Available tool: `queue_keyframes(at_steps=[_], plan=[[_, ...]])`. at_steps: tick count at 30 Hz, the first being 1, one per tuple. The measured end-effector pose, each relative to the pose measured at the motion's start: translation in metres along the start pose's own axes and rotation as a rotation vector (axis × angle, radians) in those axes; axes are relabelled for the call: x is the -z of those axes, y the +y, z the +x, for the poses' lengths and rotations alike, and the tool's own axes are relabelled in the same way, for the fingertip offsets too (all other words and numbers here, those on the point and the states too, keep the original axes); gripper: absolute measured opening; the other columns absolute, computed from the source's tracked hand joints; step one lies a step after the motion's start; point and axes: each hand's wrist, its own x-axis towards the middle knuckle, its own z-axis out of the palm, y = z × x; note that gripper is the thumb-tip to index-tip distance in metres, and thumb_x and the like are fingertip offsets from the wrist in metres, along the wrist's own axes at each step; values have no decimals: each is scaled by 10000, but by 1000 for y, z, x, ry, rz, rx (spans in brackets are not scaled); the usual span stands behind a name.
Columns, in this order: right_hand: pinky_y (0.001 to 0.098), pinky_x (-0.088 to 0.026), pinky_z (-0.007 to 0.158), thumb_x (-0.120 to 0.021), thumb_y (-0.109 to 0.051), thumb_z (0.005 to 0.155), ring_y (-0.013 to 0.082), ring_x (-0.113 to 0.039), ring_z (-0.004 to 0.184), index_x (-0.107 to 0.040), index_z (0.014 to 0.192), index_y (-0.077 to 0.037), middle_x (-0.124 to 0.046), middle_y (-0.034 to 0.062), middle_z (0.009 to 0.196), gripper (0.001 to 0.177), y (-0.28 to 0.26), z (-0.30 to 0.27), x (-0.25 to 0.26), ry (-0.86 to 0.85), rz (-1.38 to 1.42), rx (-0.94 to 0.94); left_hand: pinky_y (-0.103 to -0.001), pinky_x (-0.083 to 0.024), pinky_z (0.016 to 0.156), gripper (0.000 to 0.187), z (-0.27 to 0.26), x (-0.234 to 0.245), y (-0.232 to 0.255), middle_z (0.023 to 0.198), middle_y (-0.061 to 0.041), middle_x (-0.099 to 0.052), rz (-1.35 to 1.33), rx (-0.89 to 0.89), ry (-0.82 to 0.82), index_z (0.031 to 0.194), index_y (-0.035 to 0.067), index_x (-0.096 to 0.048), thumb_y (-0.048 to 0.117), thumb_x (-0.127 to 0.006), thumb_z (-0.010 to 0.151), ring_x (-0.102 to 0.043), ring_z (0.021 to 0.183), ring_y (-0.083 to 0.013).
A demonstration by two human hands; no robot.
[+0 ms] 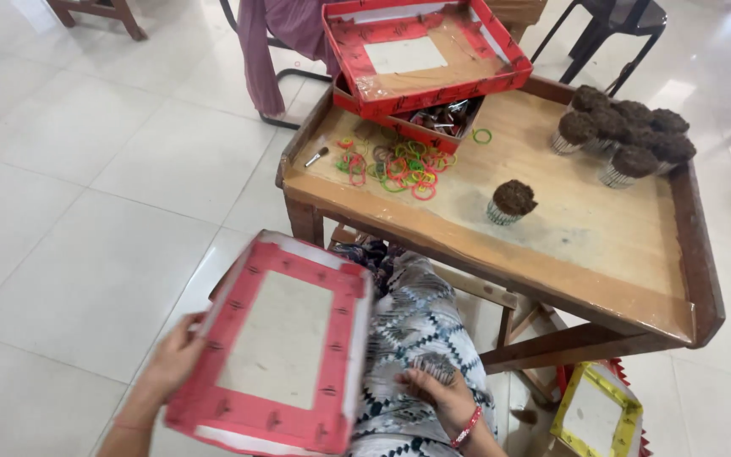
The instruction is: Assembling and bundling dark fiber bundles with metal components using rubber bands.
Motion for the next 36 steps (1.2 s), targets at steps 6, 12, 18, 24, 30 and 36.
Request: queue_keyframes(at_steps=[6, 12, 18, 24, 30, 36], plan=[[337, -589, 709, -800, -128, 845, 185, -707, 760, -711, 995, 0, -742, 59, 850, 217, -30, 47, 23, 60, -2, 275, -497, -575, 778, 600, -60, 104, 162, 1110, -246, -716, 546, -80, 630, 1614, 87, -455, 122, -543, 1022, -723, 877, -405], [311, -570, 685, -788, -111, 869, 153, -655, 729, -722, 1017, 1, -707, 45, 828, 197, -57, 54, 0, 19, 44, 333, -450, -593, 615, 722, -29, 35, 199, 1057, -196, -719, 553, -511, 486, 1598, 122, -370, 68, -578, 908, -715, 700, -355], [320, -562, 669, -795, -68, 870, 170, -669, 742, -693, 1017, 36, -715, 85, 858, 207, -76, 80, 44, 42, 93, 409, -459, -541, 674, 448, -10, 59, 205, 1041, -187, -729, 281, -337, 715, 1504, 96, -524, 79, -564, 1058, -710, 750, -340], [286, -556, 685, -822, -68, 890, 149, -672, 772, -694, 1024, 26, -724, 70, 914, 208, -215, 94, 9, 277, -353, 836, -337, -462, 1217, 539, 30, 94, 158, 1480, -112, -509, -693, -624, 726, 1591, -31, -316, -48, -491, 1081, -539, 1332, -176], [437, -569, 902, -829, -26, 790, 375, -699, 1051, -629, 1215, -37, -711, 170, 1210, 470, -355, 154, -74, 353, -1248, 1601, -345, -514, 1085, 509, 90, 72, 191, 1372, -87, -589, -1137, -399, 601, 1535, 11, -422, 93, -528, 1044, -607, 1236, -195], [496, -555, 852, -800, 26, 690, 418, -665, 1022, -617, 1230, -78, -673, 156, 1171, 579, -399, 237, -98, 309, -1614, 1345, -372, -557, 1006, 482, 147, 51, 245, 1287, -99, -592, -1325, -377, 535, 1468, 6, -452, 132, -512, 1007, -627, 1163, -203]])
